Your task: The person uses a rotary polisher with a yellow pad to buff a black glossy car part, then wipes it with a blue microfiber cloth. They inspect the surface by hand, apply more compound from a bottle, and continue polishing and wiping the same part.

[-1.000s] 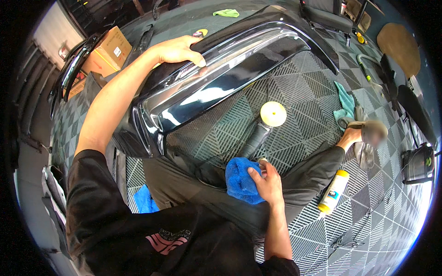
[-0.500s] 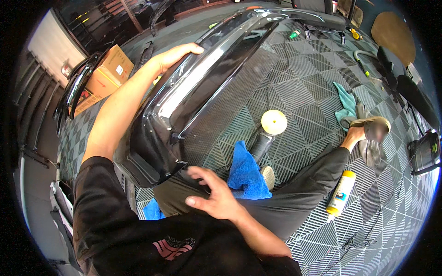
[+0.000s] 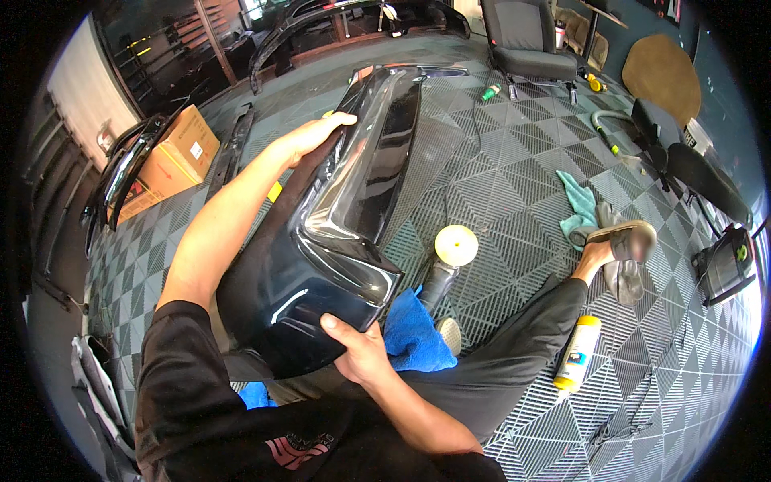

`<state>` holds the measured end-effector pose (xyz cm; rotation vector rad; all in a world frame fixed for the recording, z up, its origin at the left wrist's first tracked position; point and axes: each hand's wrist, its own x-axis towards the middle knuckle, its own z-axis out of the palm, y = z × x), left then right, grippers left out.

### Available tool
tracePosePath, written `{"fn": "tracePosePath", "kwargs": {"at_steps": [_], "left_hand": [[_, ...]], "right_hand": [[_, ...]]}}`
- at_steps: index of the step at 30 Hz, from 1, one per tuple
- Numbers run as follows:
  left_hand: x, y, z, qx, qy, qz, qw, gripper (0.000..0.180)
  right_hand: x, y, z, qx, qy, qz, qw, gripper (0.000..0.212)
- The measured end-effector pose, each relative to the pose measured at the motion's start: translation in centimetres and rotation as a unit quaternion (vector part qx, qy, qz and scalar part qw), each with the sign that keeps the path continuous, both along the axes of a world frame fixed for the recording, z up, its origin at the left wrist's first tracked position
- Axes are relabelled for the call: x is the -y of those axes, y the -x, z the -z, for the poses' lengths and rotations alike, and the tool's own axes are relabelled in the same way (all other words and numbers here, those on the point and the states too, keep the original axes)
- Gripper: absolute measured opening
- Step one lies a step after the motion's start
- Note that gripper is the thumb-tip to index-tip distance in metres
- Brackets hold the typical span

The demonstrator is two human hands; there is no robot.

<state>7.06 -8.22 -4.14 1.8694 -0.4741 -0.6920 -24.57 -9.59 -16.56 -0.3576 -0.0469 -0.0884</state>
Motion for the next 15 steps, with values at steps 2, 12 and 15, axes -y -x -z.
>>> {"fn": "tracePosePath", "kwargs": {"at_steps": [2,12,15], "left_hand": [[0.0,0.7,-0.3,0.027,0.009,0.006,1.000,0.063],[-1.0,-1.3,1.3,-0.087,0.069,0.019,0.994,0.099],[-2.4,0.3,1.3,-0.094,0.059,0.054,0.992,0.108]], "right_hand": [[1.0,0.1,0.8,-0.012,0.009,-0.002,1.000,0.049],[6.6,1.5,1.0,-0.024,0.028,0.034,0.999,0.055],[8.2,1.4,0.2,-0.006,0.042,0.079,0.996,0.055]]}}
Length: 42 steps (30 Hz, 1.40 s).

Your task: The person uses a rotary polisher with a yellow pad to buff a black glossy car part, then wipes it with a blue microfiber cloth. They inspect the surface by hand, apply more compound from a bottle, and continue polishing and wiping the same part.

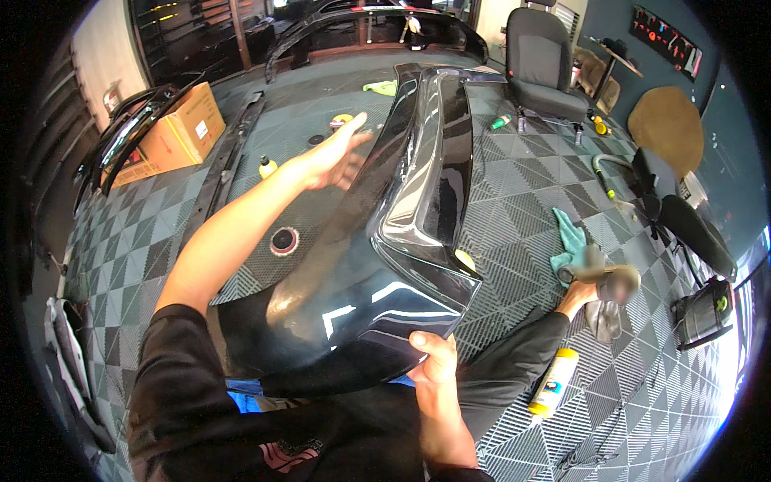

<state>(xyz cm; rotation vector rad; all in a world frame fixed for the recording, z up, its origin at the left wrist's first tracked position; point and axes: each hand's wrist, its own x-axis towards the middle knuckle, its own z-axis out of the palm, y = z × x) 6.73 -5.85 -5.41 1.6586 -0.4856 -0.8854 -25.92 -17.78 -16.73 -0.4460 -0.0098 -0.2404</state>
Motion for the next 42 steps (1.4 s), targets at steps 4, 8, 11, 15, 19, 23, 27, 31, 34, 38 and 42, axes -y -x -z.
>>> {"fn": "tracePosePath", "kwargs": {"at_steps": [4,8,11,15,19,23,27,31,34,38,42], "left_hand": [[-2.0,3.2,1.3,-0.026,-0.008,0.037,0.999,0.106],[-4.0,6.2,2.1,-0.050,0.016,0.079,0.995,0.101],[-3.2,7.6,2.6,-0.042,0.049,0.135,0.989,0.098],[-1.0,9.1,2.4,0.029,0.080,0.184,0.979,0.093],[2.2,8.4,2.1,0.015,0.144,0.177,0.973,0.091],[4.2,3.3,0.8,-0.064,0.277,0.054,0.957,0.092],[6.1,2.5,-3.4,-0.103,0.404,0.032,0.908,0.083],[6.1,3.5,-5.0,-0.018,0.438,-0.065,0.896,0.046],[5.1,3.6,-4.7,-0.041,0.510,-0.056,0.858,0.040],[5.6,4.7,-6.0,-0.042,0.554,-0.040,0.830,0.038],[6.9,5.7,-6.1,-0.057,0.542,-0.042,0.838,0.031]], "right_hand": [[3.4,-0.1,-0.2,0.011,0.034,0.027,0.999,0.057],[6.7,-1.6,-1.6,-0.023,0.085,0.046,0.995,0.055],[10.0,-2.1,-2.6,-0.004,0.136,0.076,0.988,0.058],[14.7,-3.5,-3.2,0.004,0.149,0.086,0.985,0.044],[17.8,-4.0,-6.0,0.024,0.169,0.092,0.981,0.043],[18.7,-4.3,-11.9,-0.005,0.243,0.111,0.964,0.047],[21.8,-5.2,-16.8,0.004,0.359,0.104,0.928,0.054],[24.9,-7.3,-22.4,-0.026,0.510,0.081,0.856,0.051],[23.3,-8.5,-27.2,-0.034,0.605,0.004,0.795,0.047],[22.6,-8.7,-34.0,-0.045,0.698,0.007,0.714,0.050],[20.9,-8.2,-39.0,-0.136,0.732,0.070,0.664,0.042]]}}
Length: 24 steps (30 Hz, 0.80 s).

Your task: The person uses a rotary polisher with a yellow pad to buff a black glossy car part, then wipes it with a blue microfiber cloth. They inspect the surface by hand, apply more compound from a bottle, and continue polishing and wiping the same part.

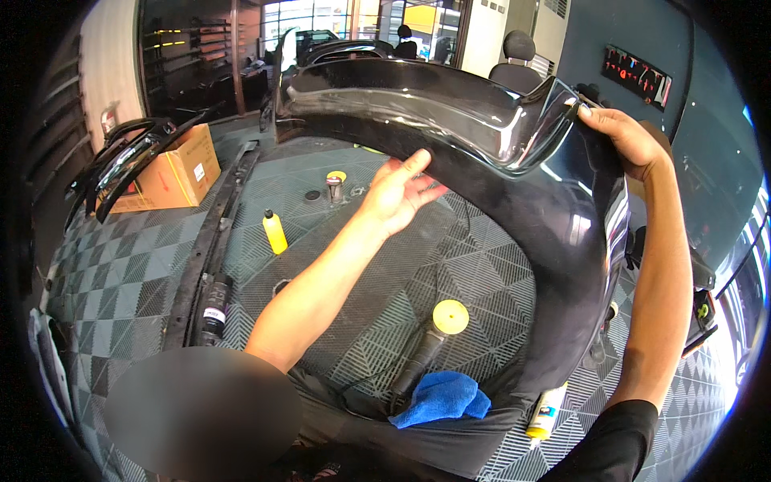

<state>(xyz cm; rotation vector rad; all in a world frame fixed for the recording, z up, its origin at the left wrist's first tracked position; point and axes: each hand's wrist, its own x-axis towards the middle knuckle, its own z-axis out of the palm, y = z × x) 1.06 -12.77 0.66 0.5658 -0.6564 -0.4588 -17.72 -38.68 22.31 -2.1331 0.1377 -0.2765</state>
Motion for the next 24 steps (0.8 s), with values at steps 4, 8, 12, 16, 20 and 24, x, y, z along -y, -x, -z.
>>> {"fn": "tracePosePath", "kwargs": {"at_steps": [4,8,12,16,20,24], "left_hand": [[2.6,1.3,2.0,-0.007,-0.028,0.054,0.998,0.037],[5.5,3.4,4.0,-0.102,-0.010,0.097,0.990,0.052],[7.2,4.3,5.7,-0.122,0.020,0.124,0.985,0.061],[7.2,5.8,6.4,-0.125,0.012,0.126,0.984,0.064],[7.2,6.1,7.0,-0.136,0.014,0.146,0.980,0.066],[6.5,7.4,7.0,-0.156,0.004,0.133,0.979,0.063]], "right_hand": [[3.0,-0.9,-0.4,0.055,0.178,0.101,0.977,0.058],[5.6,-0.4,1.5,0.185,0.289,0.165,0.925,0.069],[7.8,0.0,3.8,0.238,0.349,0.213,0.881,0.072],[9.1,1.0,5.7,0.249,0.319,0.235,0.884,0.073],[9.8,1.6,6.5,0.269,0.298,0.230,0.886,0.072],[8.5,2.6,6.6,0.251,0.314,0.242,0.883,0.072]]}}
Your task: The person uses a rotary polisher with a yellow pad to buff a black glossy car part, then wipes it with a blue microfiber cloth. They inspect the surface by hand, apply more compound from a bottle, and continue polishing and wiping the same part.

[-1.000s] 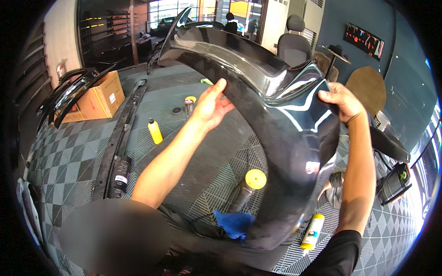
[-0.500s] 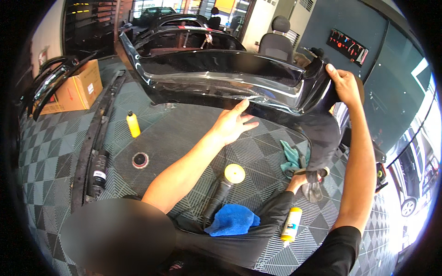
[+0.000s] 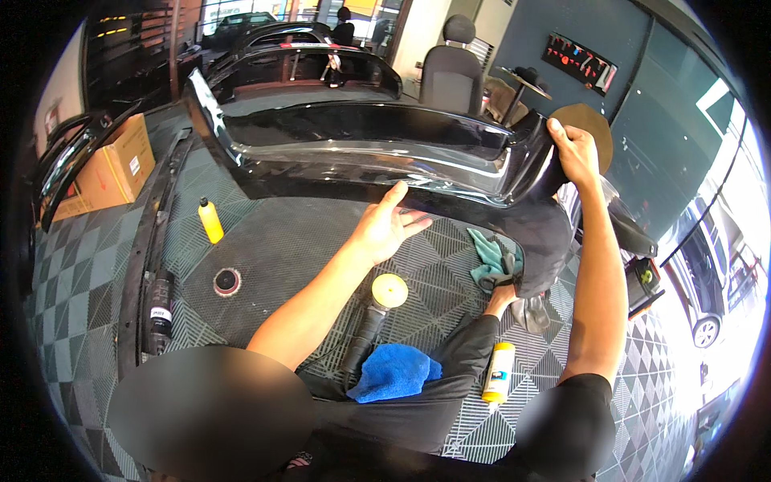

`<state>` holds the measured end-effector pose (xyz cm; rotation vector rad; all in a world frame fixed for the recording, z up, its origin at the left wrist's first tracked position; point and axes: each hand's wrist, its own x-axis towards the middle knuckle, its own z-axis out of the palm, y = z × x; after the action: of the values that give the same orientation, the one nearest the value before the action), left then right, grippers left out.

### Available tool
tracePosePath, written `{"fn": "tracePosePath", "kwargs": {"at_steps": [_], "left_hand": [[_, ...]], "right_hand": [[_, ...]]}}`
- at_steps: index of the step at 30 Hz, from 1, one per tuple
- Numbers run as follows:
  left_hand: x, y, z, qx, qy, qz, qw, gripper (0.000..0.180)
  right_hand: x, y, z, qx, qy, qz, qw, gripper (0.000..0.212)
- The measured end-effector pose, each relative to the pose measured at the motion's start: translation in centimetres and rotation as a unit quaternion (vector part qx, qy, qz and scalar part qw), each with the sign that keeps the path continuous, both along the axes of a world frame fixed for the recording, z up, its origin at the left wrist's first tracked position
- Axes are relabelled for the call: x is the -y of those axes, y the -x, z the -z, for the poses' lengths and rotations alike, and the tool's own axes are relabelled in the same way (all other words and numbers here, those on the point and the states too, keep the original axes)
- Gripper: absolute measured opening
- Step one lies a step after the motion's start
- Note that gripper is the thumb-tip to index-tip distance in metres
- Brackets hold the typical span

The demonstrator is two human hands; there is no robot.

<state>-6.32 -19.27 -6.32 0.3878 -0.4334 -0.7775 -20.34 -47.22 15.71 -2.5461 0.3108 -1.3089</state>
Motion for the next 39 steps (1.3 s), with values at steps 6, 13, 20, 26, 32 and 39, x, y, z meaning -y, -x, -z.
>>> {"fn": "tracePosePath", "kwargs": {"at_steps": [6,13,20,26,32,39], "left_hand": [[-0.7,1.4,1.9,0.026,0.035,0.040,0.998,0.047],[-3.6,3.9,4.4,0.049,0.035,0.067,0.996,0.037],[-6.6,7.2,8.1,0.080,0.079,0.094,0.989,0.024],[-10.0,11.3,8.9,0.073,-0.031,0.105,0.991,0.071],[-11.9,14.6,11.9,0.063,-0.037,0.096,0.993,0.080],[-13.7,16.9,13.9,0.017,-0.077,0.160,0.984,0.081]], "right_hand": [[0.5,0.2,0.0,-0.007,-0.016,-0.038,0.999,0.071],[-0.5,0.7,1.7,-0.025,-0.009,-0.078,0.997,0.066],[-1.9,0.4,4.1,-0.081,-0.009,-0.144,0.986,0.063],[-2.0,-0.4,7.3,-0.092,-0.025,-0.148,0.984,0.063],[-4.1,-0.9,11.0,-0.129,-0.064,-0.163,0.976,0.060],[-4.7,-0.7,13.0,-0.202,-0.080,-0.195,0.957,0.058]]}}
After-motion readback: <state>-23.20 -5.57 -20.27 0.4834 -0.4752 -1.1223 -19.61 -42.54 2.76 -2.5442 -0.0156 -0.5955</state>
